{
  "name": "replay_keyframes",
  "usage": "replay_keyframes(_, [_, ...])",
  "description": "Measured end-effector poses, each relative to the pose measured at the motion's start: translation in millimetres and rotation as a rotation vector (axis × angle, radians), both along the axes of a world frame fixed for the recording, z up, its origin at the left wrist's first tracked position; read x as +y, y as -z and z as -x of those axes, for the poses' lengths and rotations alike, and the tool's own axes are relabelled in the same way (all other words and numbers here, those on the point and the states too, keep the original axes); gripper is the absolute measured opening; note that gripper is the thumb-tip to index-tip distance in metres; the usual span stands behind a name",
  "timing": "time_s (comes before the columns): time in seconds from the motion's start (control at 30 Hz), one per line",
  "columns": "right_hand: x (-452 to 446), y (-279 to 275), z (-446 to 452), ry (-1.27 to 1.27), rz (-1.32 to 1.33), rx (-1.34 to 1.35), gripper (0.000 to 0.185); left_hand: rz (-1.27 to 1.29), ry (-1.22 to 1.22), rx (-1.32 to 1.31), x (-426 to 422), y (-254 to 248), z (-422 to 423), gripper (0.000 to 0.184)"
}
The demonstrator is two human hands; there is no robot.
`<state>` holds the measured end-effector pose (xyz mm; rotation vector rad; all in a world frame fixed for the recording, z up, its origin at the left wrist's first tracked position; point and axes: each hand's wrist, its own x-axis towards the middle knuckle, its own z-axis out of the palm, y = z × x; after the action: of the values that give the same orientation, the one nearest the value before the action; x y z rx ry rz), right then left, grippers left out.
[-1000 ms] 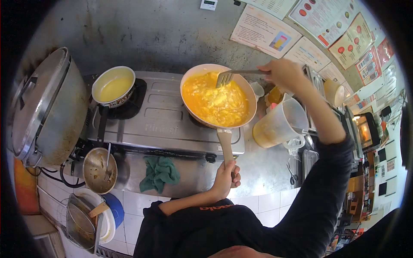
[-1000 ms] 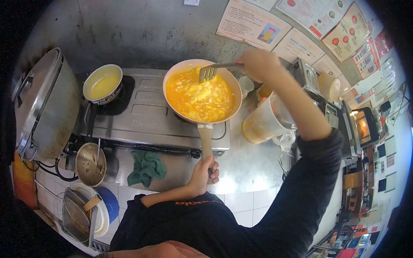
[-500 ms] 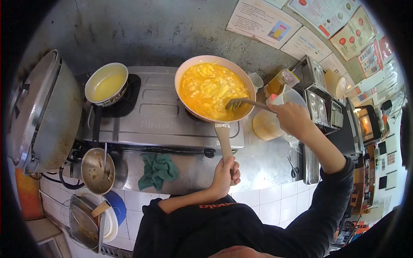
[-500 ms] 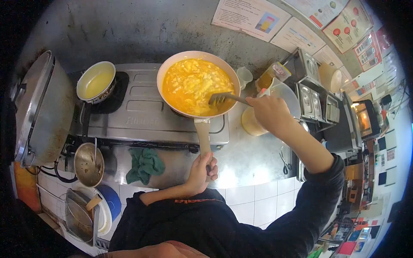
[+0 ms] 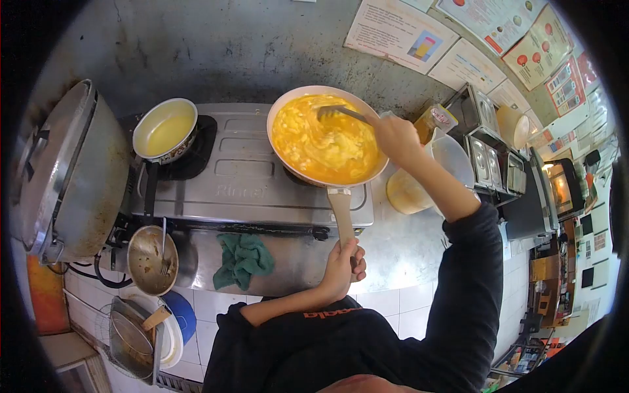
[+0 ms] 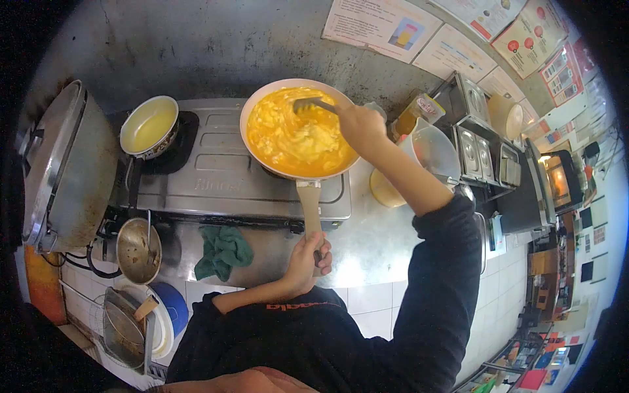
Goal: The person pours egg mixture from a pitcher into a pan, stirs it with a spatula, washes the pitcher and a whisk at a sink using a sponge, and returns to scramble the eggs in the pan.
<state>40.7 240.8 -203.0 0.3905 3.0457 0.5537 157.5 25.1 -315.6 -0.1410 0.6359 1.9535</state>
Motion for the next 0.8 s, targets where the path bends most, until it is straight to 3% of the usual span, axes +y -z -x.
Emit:
replay_keyframes(0.07, [-10.1, 5.9, 10.0, -0.110, -0.042, 0.135, 0.039, -0.028, 0.000, 0.000, 0.0, 1.9, -0.1, 0.021])
replay_keyframes(0.2, [-10.4, -0.5, 9.0, -0.100, -0.067, 0.184, 0.040, -0.005, 0.005, 0.035, -0.5, -0.3, -0.2, 0.019])
replay_keyframes(0.27, [3.7, -23.9, -1.9, -0.119, -0.026, 0.110, 0.034, -0.017, 0.013, 0.017, -0.9, 1.2, -0.1, 0.019])
replay_keyframes(0.33, [-20.3, -82.6, -25.1, 0.044, 0.151, 0.033, 0.032, -0.027, 0.014, 0.006, -0.8, 0.3, 0.8, 0.019])
replay_keyframes(0.43, [-10.2, -123.1, -53.9, 0.089, 0.120, -0.051, 0.029, -0.041, 0.023, -0.003, -1.8, 4.2, 0.7, 0.020])
replay_keyframes(0.5, [-11.7, -138.6, -79.2, -0.162, -0.001, -0.104, 0.029, -0.055, 0.031, 0.005, -1.3, 5.4, 1.5, 0.021])
replay_keyframes(0.63, [-31.6, -127.6, -102.4, -0.025, 0.042, -0.260, 0.034, -0.047, 0.034, -0.004, -2.1, 1.7, 2.2, 0.021])
replay_keyframes(0.7, [-29.1, -95.2, -106.7, -0.135, 0.005, -0.153, 0.031, -0.045, 0.029, -0.005, -1.8, 1.2, 2.4, 0.021])
replay_keyframes(0.8, [-39.6, -60.0, -103.2, -0.104, -0.042, -0.089, 0.035, -0.042, 0.025, 0.003, -1.8, 2.8, 2.5, 0.020])
